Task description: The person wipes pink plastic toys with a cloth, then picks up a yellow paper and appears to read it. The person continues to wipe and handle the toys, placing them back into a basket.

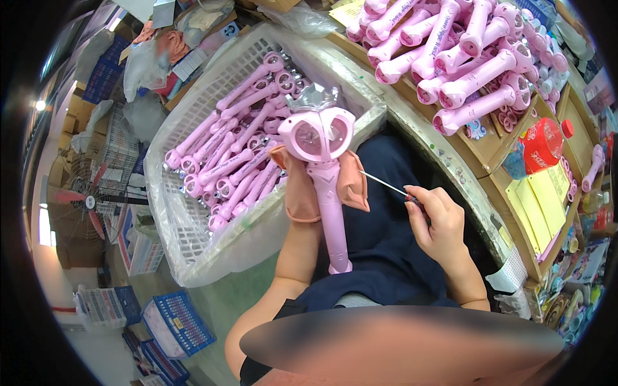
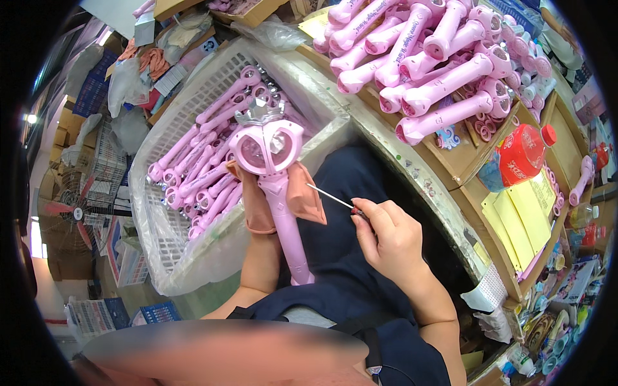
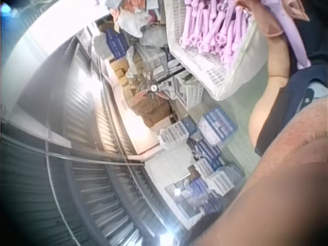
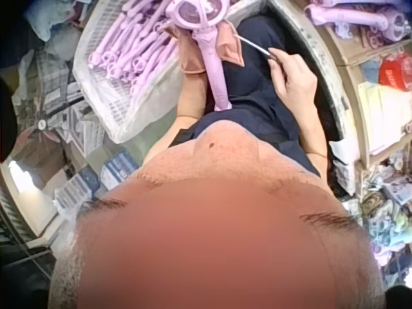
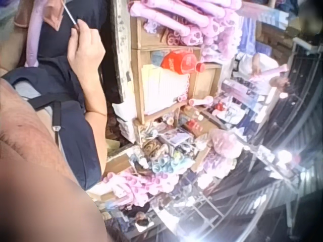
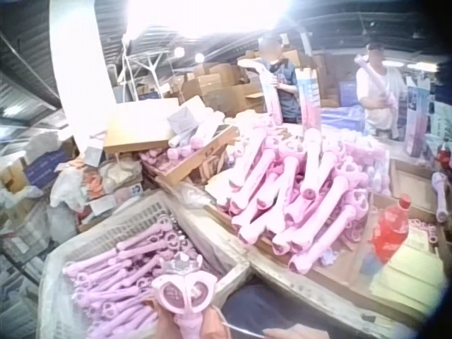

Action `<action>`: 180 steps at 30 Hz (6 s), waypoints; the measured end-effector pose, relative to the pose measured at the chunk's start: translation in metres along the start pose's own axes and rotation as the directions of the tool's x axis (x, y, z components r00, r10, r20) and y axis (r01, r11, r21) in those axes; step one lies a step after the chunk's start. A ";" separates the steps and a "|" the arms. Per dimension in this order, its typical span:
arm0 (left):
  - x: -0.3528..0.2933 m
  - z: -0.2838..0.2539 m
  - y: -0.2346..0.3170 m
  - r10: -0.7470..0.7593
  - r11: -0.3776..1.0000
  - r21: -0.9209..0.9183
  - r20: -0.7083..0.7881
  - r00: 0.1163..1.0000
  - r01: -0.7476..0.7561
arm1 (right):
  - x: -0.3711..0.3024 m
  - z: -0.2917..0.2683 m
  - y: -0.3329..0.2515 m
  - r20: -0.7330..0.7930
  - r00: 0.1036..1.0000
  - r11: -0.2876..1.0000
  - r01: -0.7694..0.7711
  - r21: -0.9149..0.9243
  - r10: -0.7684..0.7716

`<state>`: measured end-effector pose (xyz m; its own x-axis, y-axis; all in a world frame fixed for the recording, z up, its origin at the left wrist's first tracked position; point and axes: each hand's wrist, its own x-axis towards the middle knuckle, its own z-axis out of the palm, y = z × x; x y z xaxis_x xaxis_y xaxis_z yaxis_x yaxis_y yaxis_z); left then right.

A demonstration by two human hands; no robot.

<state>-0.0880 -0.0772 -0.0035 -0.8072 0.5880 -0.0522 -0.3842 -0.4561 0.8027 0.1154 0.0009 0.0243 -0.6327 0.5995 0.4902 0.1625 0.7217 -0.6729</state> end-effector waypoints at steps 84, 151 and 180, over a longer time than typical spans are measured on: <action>-0.008 -0.037 -0.053 0.040 0.904 0.334 0.557 0.830 -0.268 | -0.111 0.126 0.066 0.062 0.998 0.875 -0.051 0.481 0.025; -0.020 -0.034 -0.029 0.309 0.177 0.740 0.584 0.751 -0.649 | -0.122 0.120 0.067 0.137 0.991 0.846 -0.083 0.527 0.012; 0.026 -0.014 -0.041 0.179 0.168 0.892 0.390 0.903 -0.419 | -0.130 -0.165 0.152 -0.567 0.763 0.623 -0.614 -0.484 0.311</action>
<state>-0.0994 -0.0531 -0.0461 -0.6228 0.7100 0.3287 0.6738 0.2731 0.6866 0.3475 0.0902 -0.0505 -0.0026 0.8782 0.4783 0.8566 0.2488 -0.4521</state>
